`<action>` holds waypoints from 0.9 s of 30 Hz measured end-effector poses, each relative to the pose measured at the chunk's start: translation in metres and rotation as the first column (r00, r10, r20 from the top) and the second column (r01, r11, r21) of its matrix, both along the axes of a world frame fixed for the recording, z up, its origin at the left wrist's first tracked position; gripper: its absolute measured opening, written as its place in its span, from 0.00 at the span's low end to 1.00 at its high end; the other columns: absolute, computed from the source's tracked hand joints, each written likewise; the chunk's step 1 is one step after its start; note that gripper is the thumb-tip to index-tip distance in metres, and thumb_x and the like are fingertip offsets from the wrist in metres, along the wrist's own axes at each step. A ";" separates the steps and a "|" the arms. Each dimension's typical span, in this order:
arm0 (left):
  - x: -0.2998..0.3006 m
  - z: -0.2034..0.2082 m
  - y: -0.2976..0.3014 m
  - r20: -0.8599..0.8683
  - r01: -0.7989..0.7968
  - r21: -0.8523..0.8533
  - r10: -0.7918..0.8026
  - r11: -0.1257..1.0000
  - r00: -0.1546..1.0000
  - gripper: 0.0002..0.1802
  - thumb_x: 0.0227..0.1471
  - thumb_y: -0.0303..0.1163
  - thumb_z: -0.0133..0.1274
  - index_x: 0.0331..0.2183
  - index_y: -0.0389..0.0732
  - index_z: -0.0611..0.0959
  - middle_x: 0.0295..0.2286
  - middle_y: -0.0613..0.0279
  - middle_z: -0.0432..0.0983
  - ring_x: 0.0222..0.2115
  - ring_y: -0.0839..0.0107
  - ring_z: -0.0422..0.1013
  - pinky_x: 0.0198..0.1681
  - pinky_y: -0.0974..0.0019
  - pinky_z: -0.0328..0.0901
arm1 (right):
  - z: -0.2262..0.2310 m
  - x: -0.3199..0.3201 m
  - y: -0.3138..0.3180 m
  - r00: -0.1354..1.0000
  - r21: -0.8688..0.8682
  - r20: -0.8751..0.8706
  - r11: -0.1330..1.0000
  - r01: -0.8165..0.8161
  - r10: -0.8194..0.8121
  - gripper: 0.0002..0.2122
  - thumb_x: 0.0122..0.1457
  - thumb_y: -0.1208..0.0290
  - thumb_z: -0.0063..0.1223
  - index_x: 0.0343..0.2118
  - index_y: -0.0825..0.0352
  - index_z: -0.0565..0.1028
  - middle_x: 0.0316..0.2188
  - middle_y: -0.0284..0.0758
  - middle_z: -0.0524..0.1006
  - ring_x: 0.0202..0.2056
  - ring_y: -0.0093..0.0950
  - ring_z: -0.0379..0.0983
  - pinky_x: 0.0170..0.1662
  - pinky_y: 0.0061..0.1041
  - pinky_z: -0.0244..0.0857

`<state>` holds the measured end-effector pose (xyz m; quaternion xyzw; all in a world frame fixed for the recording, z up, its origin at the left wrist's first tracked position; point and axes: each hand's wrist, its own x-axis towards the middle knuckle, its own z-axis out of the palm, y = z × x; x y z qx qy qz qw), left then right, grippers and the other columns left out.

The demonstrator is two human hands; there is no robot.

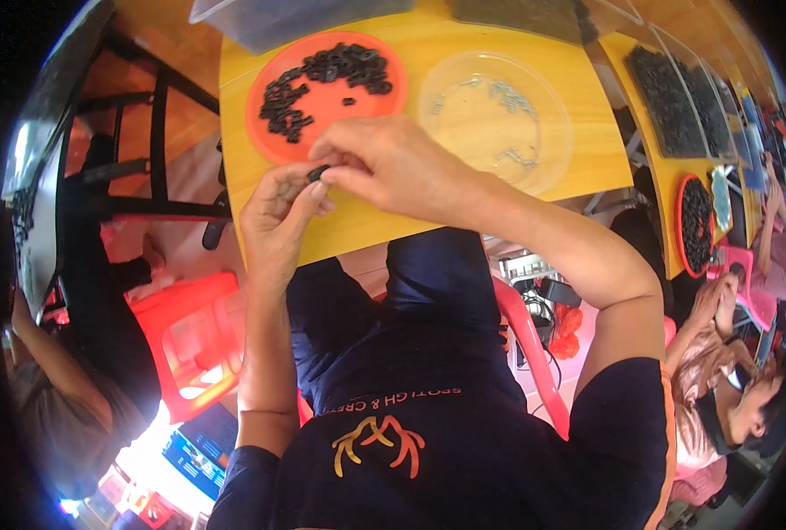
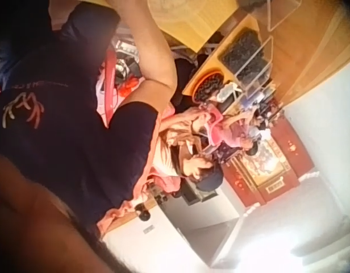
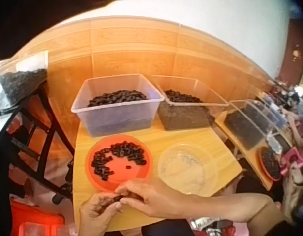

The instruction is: The person assembles small black plastic parts by hand, inserting metal inserts into them.

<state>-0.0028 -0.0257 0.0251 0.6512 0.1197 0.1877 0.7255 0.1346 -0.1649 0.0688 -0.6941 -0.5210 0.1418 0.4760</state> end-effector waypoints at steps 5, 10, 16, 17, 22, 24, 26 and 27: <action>-0.004 -0.005 0.003 -0.056 0.115 0.041 -0.112 0.993 0.992 0.11 0.57 0.23 0.57 0.42 0.32 0.79 0.30 0.64 0.77 0.30 0.77 0.73 0.34 0.74 0.68 | 0.004 0.022 -0.026 0.994 0.023 0.100 0.999 0.046 -0.048 0.06 0.58 0.72 0.57 0.37 0.67 0.78 0.30 0.39 0.79 0.30 0.32 0.78 0.34 0.28 0.70; -0.004 -0.012 0.009 -0.044 0.114 -0.061 -0.117 0.992 0.992 0.10 0.57 0.26 0.56 0.40 0.31 0.81 0.32 0.58 0.79 0.29 0.74 0.74 0.34 0.71 0.68 | 0.003 0.088 -0.065 0.899 -0.217 0.341 0.908 0.359 -0.274 0.08 0.58 0.70 0.55 0.36 0.68 0.79 0.30 0.41 0.79 0.31 0.36 0.77 0.35 0.33 0.69; -0.002 -0.015 0.011 -0.030 0.059 -0.155 -0.064 0.986 0.998 0.11 0.56 0.25 0.57 0.41 0.31 0.81 0.33 0.58 0.79 0.29 0.73 0.74 0.35 0.70 0.68 | -0.008 0.095 -0.074 0.882 -0.333 0.439 0.881 0.335 -0.170 0.09 0.58 0.69 0.55 0.38 0.66 0.79 0.34 0.40 0.78 0.32 0.39 0.75 0.37 0.34 0.68; -0.001 -0.015 0.010 -0.031 0.062 -0.154 -0.067 0.986 0.997 0.11 0.56 0.25 0.57 0.41 0.31 0.81 0.33 0.58 0.79 0.29 0.73 0.74 0.35 0.70 0.68 | -0.008 0.093 -0.072 0.872 -0.355 0.463 0.867 0.349 -0.161 0.09 0.58 0.69 0.54 0.38 0.66 0.79 0.35 0.42 0.78 0.36 0.42 0.76 0.40 0.38 0.69; -0.001 -0.016 0.010 -0.038 0.064 -0.142 -0.070 0.988 0.997 0.12 0.56 0.27 0.56 0.42 0.33 0.80 0.34 0.56 0.78 0.29 0.73 0.73 0.35 0.70 0.65 | -0.015 0.095 -0.072 0.810 -0.386 0.575 0.834 0.394 -0.116 0.08 0.58 0.69 0.54 0.38 0.65 0.78 0.37 0.41 0.76 0.38 0.44 0.76 0.41 0.39 0.69; -0.001 -0.016 0.010 -0.040 0.057 -0.142 -0.064 0.988 0.997 0.12 0.56 0.27 0.56 0.42 0.33 0.80 0.34 0.57 0.78 0.29 0.73 0.73 0.35 0.70 0.65 | -0.014 0.096 -0.074 0.814 -0.387 0.568 0.835 0.390 -0.117 0.08 0.58 0.69 0.54 0.38 0.65 0.78 0.37 0.41 0.76 0.38 0.44 0.76 0.41 0.39 0.69; -0.001 -0.016 0.010 -0.040 0.052 -0.143 -0.059 0.988 0.997 0.12 0.56 0.27 0.56 0.42 0.33 0.80 0.34 0.57 0.78 0.29 0.73 0.73 0.35 0.70 0.65 | -0.012 0.098 -0.078 0.792 -0.429 0.607 0.811 0.398 -0.068 0.08 0.57 0.69 0.54 0.38 0.65 0.77 0.36 0.40 0.75 0.37 0.44 0.76 0.40 0.40 0.69; 0.000 -0.016 0.010 -0.035 0.057 -0.146 -0.063 0.988 0.997 0.12 0.56 0.27 0.56 0.42 0.33 0.80 0.34 0.57 0.78 0.29 0.73 0.73 0.35 0.70 0.65 | -0.013 0.099 -0.078 0.792 -0.429 0.607 0.811 0.398 -0.068 0.08 0.57 0.69 0.54 0.38 0.65 0.77 0.36 0.40 0.75 0.37 0.44 0.76 0.40 0.40 0.69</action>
